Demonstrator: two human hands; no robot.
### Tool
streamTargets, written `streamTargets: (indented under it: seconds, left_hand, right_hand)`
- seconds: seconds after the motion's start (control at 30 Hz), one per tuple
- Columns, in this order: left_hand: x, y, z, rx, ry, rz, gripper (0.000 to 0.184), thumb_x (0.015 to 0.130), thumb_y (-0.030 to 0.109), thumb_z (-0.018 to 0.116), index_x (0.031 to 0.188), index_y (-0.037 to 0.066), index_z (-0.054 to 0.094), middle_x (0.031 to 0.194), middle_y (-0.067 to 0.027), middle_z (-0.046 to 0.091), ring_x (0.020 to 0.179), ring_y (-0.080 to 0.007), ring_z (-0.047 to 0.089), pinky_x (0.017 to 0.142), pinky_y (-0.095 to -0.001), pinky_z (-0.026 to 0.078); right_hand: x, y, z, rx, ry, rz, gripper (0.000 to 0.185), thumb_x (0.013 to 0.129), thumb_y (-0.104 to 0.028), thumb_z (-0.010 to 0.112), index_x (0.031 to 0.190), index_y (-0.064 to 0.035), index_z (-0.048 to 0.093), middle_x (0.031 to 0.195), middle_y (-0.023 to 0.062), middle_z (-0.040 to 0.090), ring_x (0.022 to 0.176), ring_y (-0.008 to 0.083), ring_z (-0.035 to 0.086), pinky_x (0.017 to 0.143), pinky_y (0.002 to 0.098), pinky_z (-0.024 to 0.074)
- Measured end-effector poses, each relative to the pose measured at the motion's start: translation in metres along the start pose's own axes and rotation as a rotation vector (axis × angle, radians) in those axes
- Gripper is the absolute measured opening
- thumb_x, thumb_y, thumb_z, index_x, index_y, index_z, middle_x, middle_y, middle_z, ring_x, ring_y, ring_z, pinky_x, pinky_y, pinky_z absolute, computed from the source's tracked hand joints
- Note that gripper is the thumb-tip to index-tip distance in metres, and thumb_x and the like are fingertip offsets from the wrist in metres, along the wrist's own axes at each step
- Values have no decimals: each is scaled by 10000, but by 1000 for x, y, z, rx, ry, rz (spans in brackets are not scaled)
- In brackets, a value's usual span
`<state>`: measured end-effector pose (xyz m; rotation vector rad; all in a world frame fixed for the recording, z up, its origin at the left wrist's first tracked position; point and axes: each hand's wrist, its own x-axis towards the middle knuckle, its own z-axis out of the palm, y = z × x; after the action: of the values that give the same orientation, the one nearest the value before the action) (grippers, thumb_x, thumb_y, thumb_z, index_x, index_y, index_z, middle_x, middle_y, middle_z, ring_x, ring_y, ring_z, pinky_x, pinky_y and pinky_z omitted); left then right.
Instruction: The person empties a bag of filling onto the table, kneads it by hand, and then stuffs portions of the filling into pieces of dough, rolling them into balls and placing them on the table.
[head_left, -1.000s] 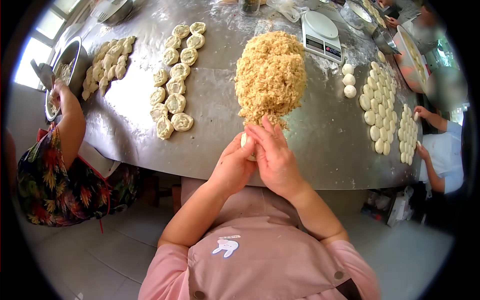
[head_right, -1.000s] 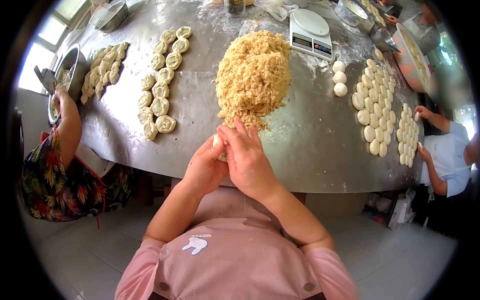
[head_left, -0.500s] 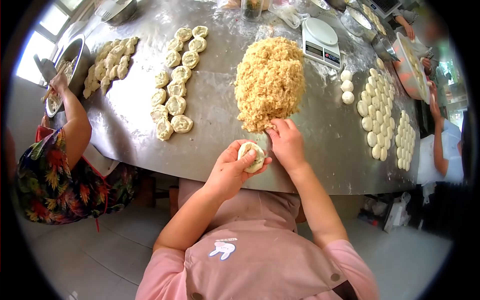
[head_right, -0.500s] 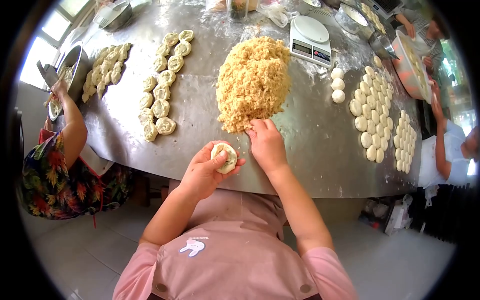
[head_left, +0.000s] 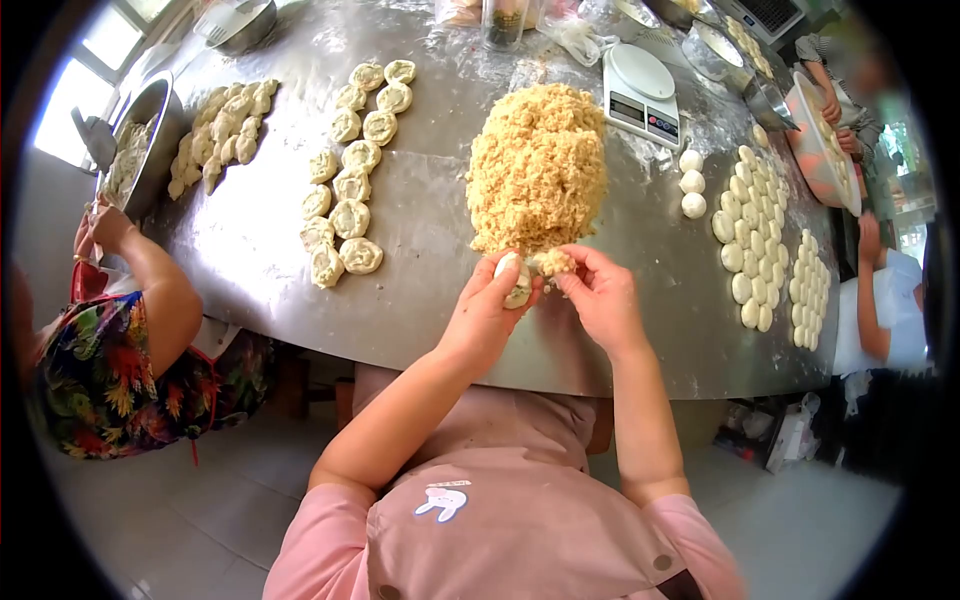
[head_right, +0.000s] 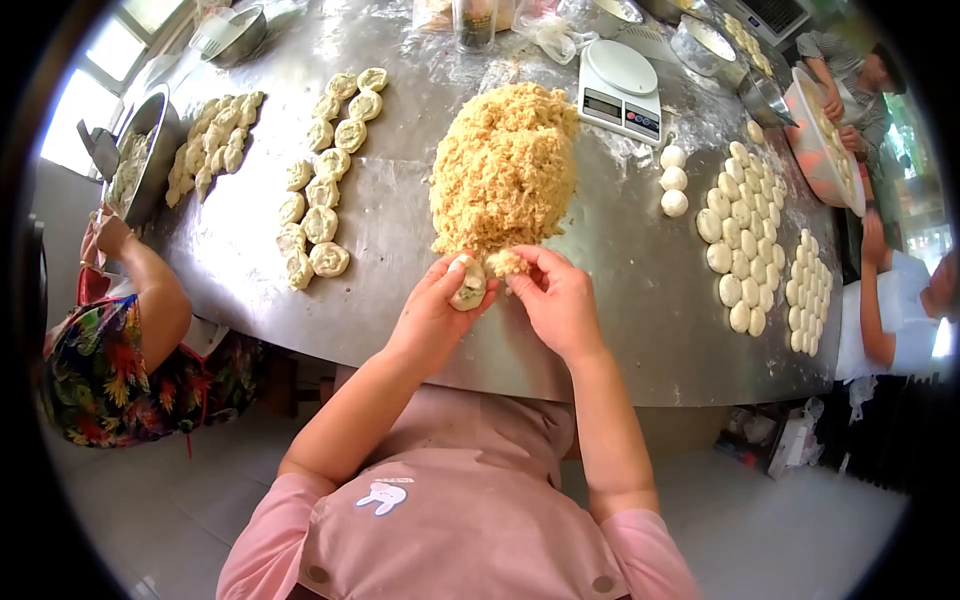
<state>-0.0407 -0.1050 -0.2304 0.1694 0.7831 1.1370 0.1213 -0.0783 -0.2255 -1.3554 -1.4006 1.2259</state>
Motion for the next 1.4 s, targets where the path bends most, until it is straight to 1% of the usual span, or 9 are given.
streamTargets:
  seconds: [0.13, 0.23, 0.47, 0.6, 0.83, 1.03, 1.13, 1.27, 1.4]
  left_hand:
    - [5, -10, -1, 459, -10, 253, 401, 1000, 246, 515, 1308, 19, 394, 1117, -59, 542, 1012, -106, 521, 875, -269, 456]
    - [4, -10, 0, 449, -107, 243, 380, 1000, 184, 511, 1330, 46, 384, 1132, -58, 561, 1033, -132, 550, 893, -272, 465]
    - [1, 5, -10, 77, -109, 146, 320, 964, 67, 508, 1282, 44, 479, 1146, -90, 585, 1048, -181, 584, 922, -305, 489]
    - [-7, 23, -7, -86, -93, 54, 322, 965, 67, 496, 1286, 37, 488, 1169, -89, 574, 1056, -194, 585, 943, -342, 490]
    - [-6, 20, -7, -125, -129, 35, 332, 980, 93, 487, 1306, 36, 463, 1168, -87, 562, 1079, -191, 569, 961, -350, 471]
    - [-8, 19, -3, -59, -97, 83, 344, 1004, 165, 476, 1316, 22, 448, 1176, -81, 553, 1077, -187, 567, 965, -346, 464]
    - [-15, 29, 2, -124, -105, 41, 334, 1010, 175, 465, 1303, 15, 454, 1180, -75, 553, 1097, -194, 561, 971, -339, 462]
    - [-23, 36, 11, -178, -156, -102, 313, 1010, 168, 461, 1284, 18, 468, 1139, -58, 565, 957, -135, 583, 807, -257, 507]
    - [-17, 26, -5, -129, -268, -133, 365, 993, 128, 473, 1353, 77, 436, 1001, -24, 589, 662, -62, 492, 564, -194, 389]
  right_hand:
    - [-9, -23, 10, -133, -118, -75, 258, 845, 19, 657, 1102, -6, 647, 970, 90, 649, 802, 131, 639, 712, 256, 526]
    - [-11, -27, 20, -155, -50, -168, 267, 830, 31, 653, 1095, 0, 637, 973, 101, 659, 799, 139, 652, 693, 260, 534]
    - [-2, -27, 10, -214, 97, -55, 272, 829, 7, 648, 1100, -15, 629, 1038, 122, 665, 851, 202, 665, 737, 309, 547]
    - [-2, -36, 14, -577, 71, -446, 338, 802, -85, 723, 1130, -53, 645, 1081, 79, 636, 1021, 272, 585, 861, 348, 494]
    - [-5, -40, 31, -527, 29, -555, 258, 787, -50, 724, 1041, -72, 684, 860, 72, 646, 788, 258, 596, 714, 356, 502]
    - [-18, -45, 43, -135, 35, -160, 223, 840, -56, 689, 1061, -38, 660, 935, 99, 695, 807, 232, 650, 758, 347, 529]
    - [-14, -34, 28, 70, 65, -149, 388, 868, -203, 699, 1175, 5, 582, 1122, 159, 658, 1025, 278, 625, 897, 382, 496]
    - [-7, -29, 28, -511, -79, -693, 815, 825, -569, 622, 1327, 41, 420, 1382, 204, 470, 1332, 404, 368, 1095, 500, 283]
    - [-4, -22, 41, -671, -27, -804, 777, 815, -598, 590, 1295, -2, 456, 1340, 171, 525, 1328, 395, 399, 1095, 502, 273]
